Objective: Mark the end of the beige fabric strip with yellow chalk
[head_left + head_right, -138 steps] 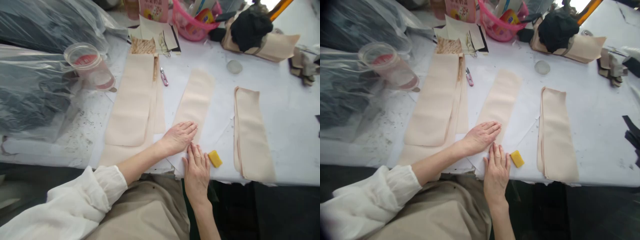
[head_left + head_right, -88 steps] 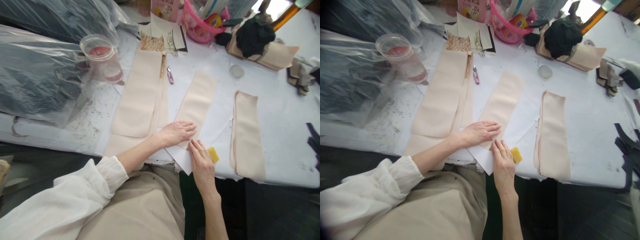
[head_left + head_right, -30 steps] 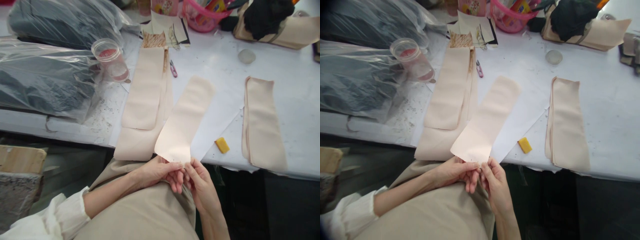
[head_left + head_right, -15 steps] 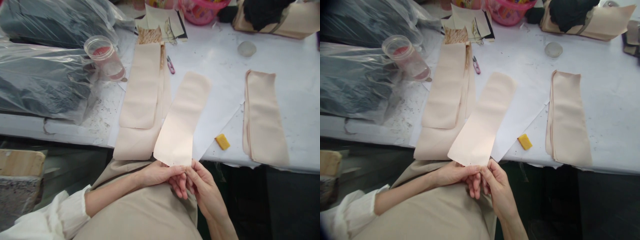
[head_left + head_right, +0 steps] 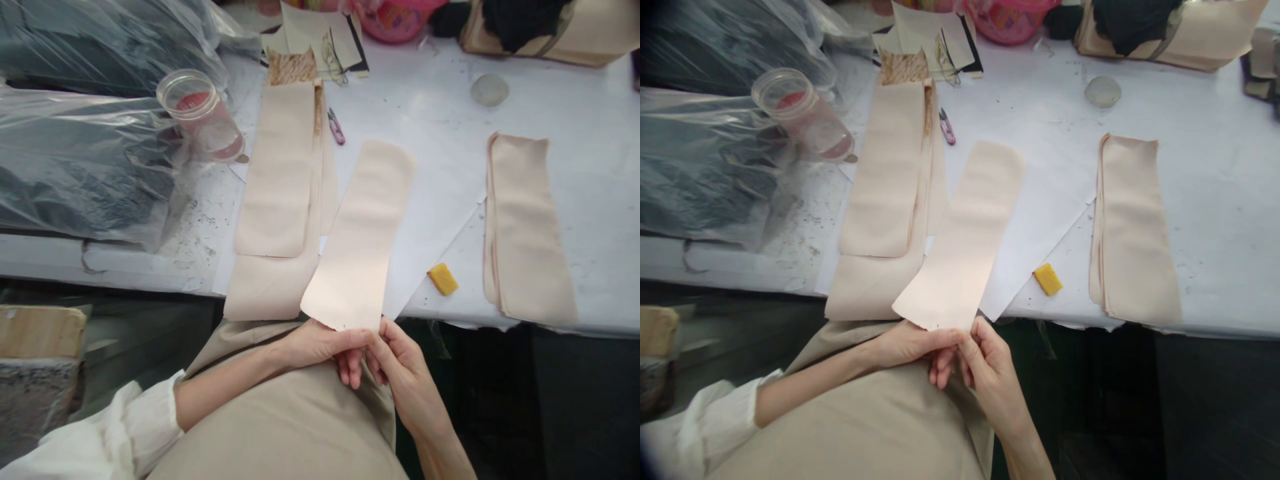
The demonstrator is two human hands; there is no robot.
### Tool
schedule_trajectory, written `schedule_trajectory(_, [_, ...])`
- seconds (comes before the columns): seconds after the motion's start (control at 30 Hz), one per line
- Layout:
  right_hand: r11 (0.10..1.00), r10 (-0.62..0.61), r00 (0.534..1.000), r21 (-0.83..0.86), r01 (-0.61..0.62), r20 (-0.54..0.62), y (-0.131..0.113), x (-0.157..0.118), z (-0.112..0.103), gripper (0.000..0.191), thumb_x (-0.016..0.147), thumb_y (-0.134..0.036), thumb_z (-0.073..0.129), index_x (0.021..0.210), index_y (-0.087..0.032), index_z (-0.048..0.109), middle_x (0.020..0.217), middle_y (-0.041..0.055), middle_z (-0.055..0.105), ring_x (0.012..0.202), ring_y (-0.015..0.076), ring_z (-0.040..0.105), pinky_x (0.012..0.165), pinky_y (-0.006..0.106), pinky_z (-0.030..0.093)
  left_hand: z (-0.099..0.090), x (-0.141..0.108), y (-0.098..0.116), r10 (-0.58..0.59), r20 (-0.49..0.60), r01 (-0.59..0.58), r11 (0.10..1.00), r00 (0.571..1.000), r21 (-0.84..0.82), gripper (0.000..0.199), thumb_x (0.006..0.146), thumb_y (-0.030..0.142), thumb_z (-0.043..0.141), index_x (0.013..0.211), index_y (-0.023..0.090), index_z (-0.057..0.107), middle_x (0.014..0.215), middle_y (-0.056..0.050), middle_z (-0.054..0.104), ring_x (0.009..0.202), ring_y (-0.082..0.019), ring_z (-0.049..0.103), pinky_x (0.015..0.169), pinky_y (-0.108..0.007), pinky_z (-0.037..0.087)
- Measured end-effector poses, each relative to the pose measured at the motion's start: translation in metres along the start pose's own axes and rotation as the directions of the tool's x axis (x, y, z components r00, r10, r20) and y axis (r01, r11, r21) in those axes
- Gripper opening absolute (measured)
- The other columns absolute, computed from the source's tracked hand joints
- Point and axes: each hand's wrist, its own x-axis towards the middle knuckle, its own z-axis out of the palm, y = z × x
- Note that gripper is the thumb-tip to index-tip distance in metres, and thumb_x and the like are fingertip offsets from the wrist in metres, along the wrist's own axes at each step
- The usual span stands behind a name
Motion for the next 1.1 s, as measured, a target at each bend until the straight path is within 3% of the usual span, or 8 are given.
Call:
schedule_trajectory(0.17, [0.992,0.068,0.997,0.11,-0.064,-0.026,0.002,-0.002,0.003,0.03,0.099,-0.043,0.064,0.084,-0.017,0.06,0.057,-0.0034,0.056,0.045,0.0058,0.039,0.043,0.018,0.022,-0.001,-0.001,0.0,0.029,0.121,-0.016,0.994,0.992,-0.104,0.053,0.094,0.054,0.053,0.072,0.007,0.065,0.082,-0.013,0.072,0.065,-0.012,0.067,0.062,-0.02,0.055])
schedule_trajectory(0.33, [0.966,0.116,0.993,0.231,-0.113,0.002,0.0,-0.004,0.001,0.028,0.097,-0.041,0.067,0.086,-0.016,0.061,0.057,-0.0037,0.057,0.043,0.0047,0.042,0.042,0.016,0.022,-0.003,-0.003,-0.002,0.015,0.2,0.005,0.995,0.98,-0.099,0.054,0.096,0.053,0.048,0.079,0.006,0.068,0.089,-0.015,0.072,0.078,-0.016,0.07,0.074,-0.024,0.057])
schedule_trajectory(0.43, [0.969,0.114,0.993,0.218,-0.119,0.032,-0.001,-0.004,0.0,0.029,0.097,-0.043,0.065,0.086,-0.016,0.06,0.06,-0.0018,0.06,0.042,0.0053,0.043,0.041,0.016,0.022,-0.003,-0.005,-0.001,-0.001,0.229,0.031,0.992,0.973,-0.124,0.053,0.095,0.054,0.05,0.078,0.007,0.067,0.092,-0.015,0.073,0.083,-0.018,0.071,0.081,-0.027,0.057])
schedule_trajectory(0.53, [0.986,0.091,0.995,0.14,-0.095,0.034,-0.001,-0.004,-0.001,0.03,0.099,-0.044,0.063,0.086,-0.017,0.06,0.062,-0.0007,0.062,0.045,0.0065,0.046,0.042,0.017,0.025,-0.003,-0.009,0.001,-0.016,0.209,0.049,0.987,0.978,-0.155,0.041,0.095,0.045,0.053,0.081,0.008,0.066,0.092,-0.013,0.073,0.092,-0.019,0.071,0.085,-0.026,0.055])
schedule_trajectory(0.63, [0.995,0.067,0.997,0.074,-0.069,0.032,0.0,-0.005,-0.002,0.03,0.1,-0.043,0.061,0.085,-0.017,0.06,0.063,-0.0011,0.061,0.047,0.0066,0.045,0.043,0.018,0.026,-0.003,-0.011,0.003,-0.03,0.153,0.047,0.992,0.988,-0.114,0.031,0.089,0.04,0.062,0.083,0.01,0.067,0.092,-0.01,0.074,0.091,-0.02,0.071,0.078,-0.024,0.055])
schedule_trajectory(0.8, [0.999,0.031,0.999,0.031,-0.031,0.025,0.003,-0.007,0.001,0.029,0.103,-0.042,0.057,0.089,-0.017,0.061,0.063,-0.0004,0.062,0.049,0.0075,0.046,0.044,0.018,0.027,0.002,-0.006,0.004,-0.041,0.078,0.043,0.999,0.996,-0.024,0.05,0.092,0.052,0.056,0.065,0.012,0.063,0.073,-0.007,0.071,0.078,-0.017,0.07,0.071,-0.023,0.054])
schedule_trajectory(0.97, [0.984,0.077,0.997,0.161,-0.076,-0.002,0.005,-0.008,0.002,0.029,0.1,-0.044,0.062,0.087,-0.017,0.061,0.059,-0.0021,0.058,0.046,0.0062,0.043,0.045,0.017,0.028,0.0,-0.005,-0.001,-0.014,0.22,0.033,0.996,0.975,-0.08,0.053,0.098,0.052,0.044,0.075,0.009,0.066,0.091,-0.011,0.073,0.083,-0.015,0.069,0.082,-0.024,0.055])
schedule_trajectory(1.1, [0.961,0.118,0.993,0.25,-0.117,0.012,0.004,-0.009,0.0,0.03,0.097,-0.044,0.066,0.086,-0.017,0.06,0.059,-0.0026,0.057,0.045,0.0058,0.041,0.044,0.017,0.026,-0.001,-0.006,-0.001,-0.02,0.228,0.046,0.993,0.974,-0.109,0.052,0.096,0.053,0.048,0.081,0.008,0.068,0.095,-0.012,0.072,0.093,-0.018,0.069,0.093,-0.029,0.053])
